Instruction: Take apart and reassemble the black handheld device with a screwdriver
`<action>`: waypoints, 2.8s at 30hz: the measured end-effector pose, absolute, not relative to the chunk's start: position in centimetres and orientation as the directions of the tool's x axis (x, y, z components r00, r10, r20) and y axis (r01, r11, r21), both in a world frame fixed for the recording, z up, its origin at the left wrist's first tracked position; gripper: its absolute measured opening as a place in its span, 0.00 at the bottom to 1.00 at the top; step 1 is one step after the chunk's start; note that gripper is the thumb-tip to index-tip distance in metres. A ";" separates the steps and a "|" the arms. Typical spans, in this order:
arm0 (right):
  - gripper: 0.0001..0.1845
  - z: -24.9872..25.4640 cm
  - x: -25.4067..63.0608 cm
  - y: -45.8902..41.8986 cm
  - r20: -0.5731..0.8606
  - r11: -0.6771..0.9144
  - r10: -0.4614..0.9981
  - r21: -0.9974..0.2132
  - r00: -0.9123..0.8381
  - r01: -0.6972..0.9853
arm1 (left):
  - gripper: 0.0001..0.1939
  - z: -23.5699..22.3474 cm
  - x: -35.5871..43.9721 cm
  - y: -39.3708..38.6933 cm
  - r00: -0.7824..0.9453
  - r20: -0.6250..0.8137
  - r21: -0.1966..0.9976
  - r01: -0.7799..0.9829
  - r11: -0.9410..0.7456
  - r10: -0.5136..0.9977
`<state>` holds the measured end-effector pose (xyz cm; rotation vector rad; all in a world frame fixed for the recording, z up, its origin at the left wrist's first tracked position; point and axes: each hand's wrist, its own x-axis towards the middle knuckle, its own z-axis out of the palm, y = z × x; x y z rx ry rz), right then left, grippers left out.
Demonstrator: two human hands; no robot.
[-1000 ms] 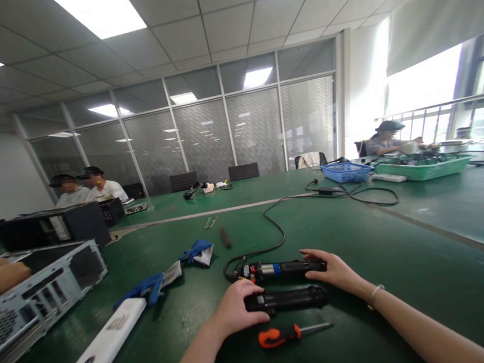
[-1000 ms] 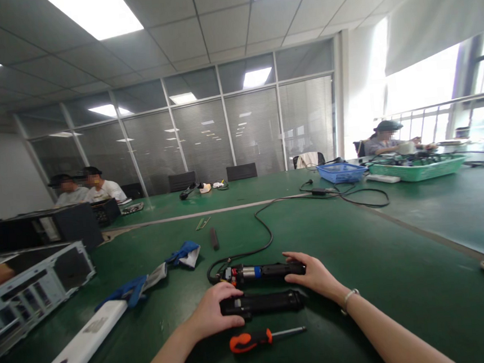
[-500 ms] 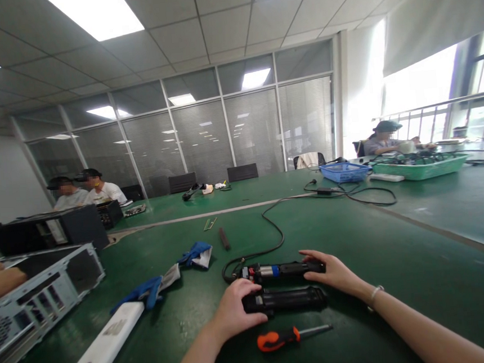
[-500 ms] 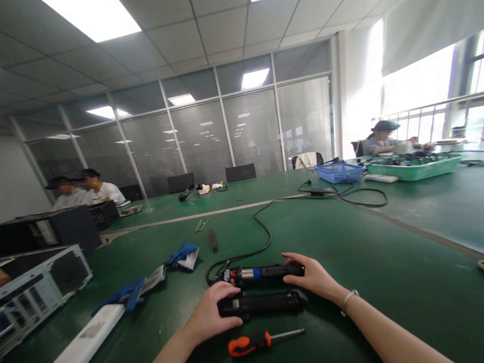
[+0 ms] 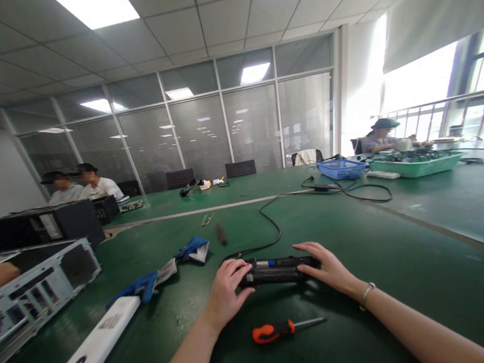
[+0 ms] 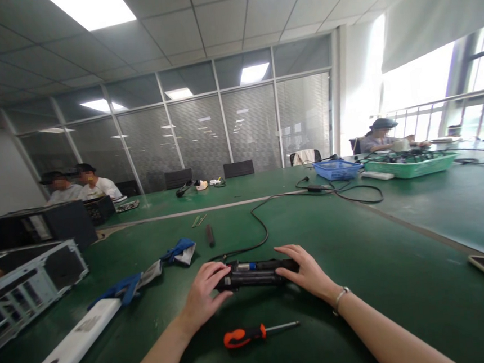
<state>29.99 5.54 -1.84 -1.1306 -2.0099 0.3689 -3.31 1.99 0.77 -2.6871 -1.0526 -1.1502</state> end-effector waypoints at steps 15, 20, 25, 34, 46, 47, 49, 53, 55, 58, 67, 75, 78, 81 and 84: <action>0.23 -1.8 28.0 5.3 0.571 0.622 0.734 -0.345 -0.368 0.703 | 0.24 -1.1 -2.3 4.3 0.355 0.692 0.283 0.667 -0.689 0.628; 0.22 -1.9 27.8 5.6 0.534 0.598 0.758 -0.342 -0.374 0.725 | 0.24 -1.7 -2.1 4.9 0.349 0.653 0.330 0.668 -0.667 0.672; 0.22 -2.0 27.8 5.5 0.507 0.580 0.775 -0.336 -0.377 0.742 | 0.23 -1.8 -2.2 5.0 0.323 0.611 0.427 0.635 -0.644 0.723; 0.23 -2.1 28.0 5.5 0.482 0.610 0.762 -0.307 -0.433 0.731 | 0.20 -1.6 -2.6 4.9 0.300 0.543 0.552 0.576 -0.602 0.784; 0.21 -1.9 27.8 5.7 0.594 0.708 0.629 -0.172 -0.502 0.684 | 0.18 -1.6 -2.8 4.8 0.195 0.573 0.614 0.541 -0.575 0.796; 0.21 -1.9 27.8 5.7 0.590 0.711 0.627 -0.166 -0.509 0.683 | 0.18 -1.6 -2.8 4.8 0.193 0.576 0.612 0.542 -0.576 0.794; 0.21 -2.0 27.7 5.8 0.577 0.713 0.628 -0.157 -0.522 0.683 | 0.18 -1.7 -2.8 4.8 0.201 0.576 0.602 0.551 -0.578 0.792; 0.21 -2.1 27.7 5.8 0.562 0.708 0.638 -0.158 -0.527 0.688 | 0.19 -1.9 -2.8 4.8 0.235 0.560 0.567 0.590 -0.575 0.794; 0.22 -2.2 27.7 5.8 0.568 0.704 0.641 -0.169 -0.516 0.689 | 0.19 -2.0 -2.9 4.8 0.247 0.547 0.545 0.620 -0.565 0.799; 0.22 -2.6 27.5 5.9 0.574 0.687 0.654 -0.178 -0.492 0.705 | 0.19 -2.2 -2.9 4.8 0.269 0.529 0.494 0.674 -0.550 0.805; 0.22 -3.0 27.5 6.4 0.550 0.640 0.713 -0.257 -0.436 0.724 | 0.20 -2.0 -2.9 4.6 0.323 0.500 0.337 0.782 -0.524 0.804; 0.23 -2.4 27.9 6.3 0.513 0.661 0.710 -0.250 -0.483 0.707 | 0.20 -1.5 -3.0 4.0 0.342 0.452 0.307 0.808 -0.503 0.824; 0.23 -2.8 28.0 6.3 0.561 0.670 0.684 -0.229 -0.466 0.706 | 0.20 -1.6 -3.1 4.0 0.360 0.464 0.315 0.787 -0.530 0.809; 0.23 -3.0 28.0 6.3 0.579 0.672 0.675 -0.226 -0.457 0.706 | 0.21 -1.8 -3.1 4.1 0.370 0.476 0.325 0.769 -0.551 0.798; 0.22 -3.0 28.1 6.2 0.566 0.672 0.681 -0.233 -0.464 0.703 | 0.21 -1.9 -3.1 4.3 0.367 0.483 0.349 0.752 -0.559 0.795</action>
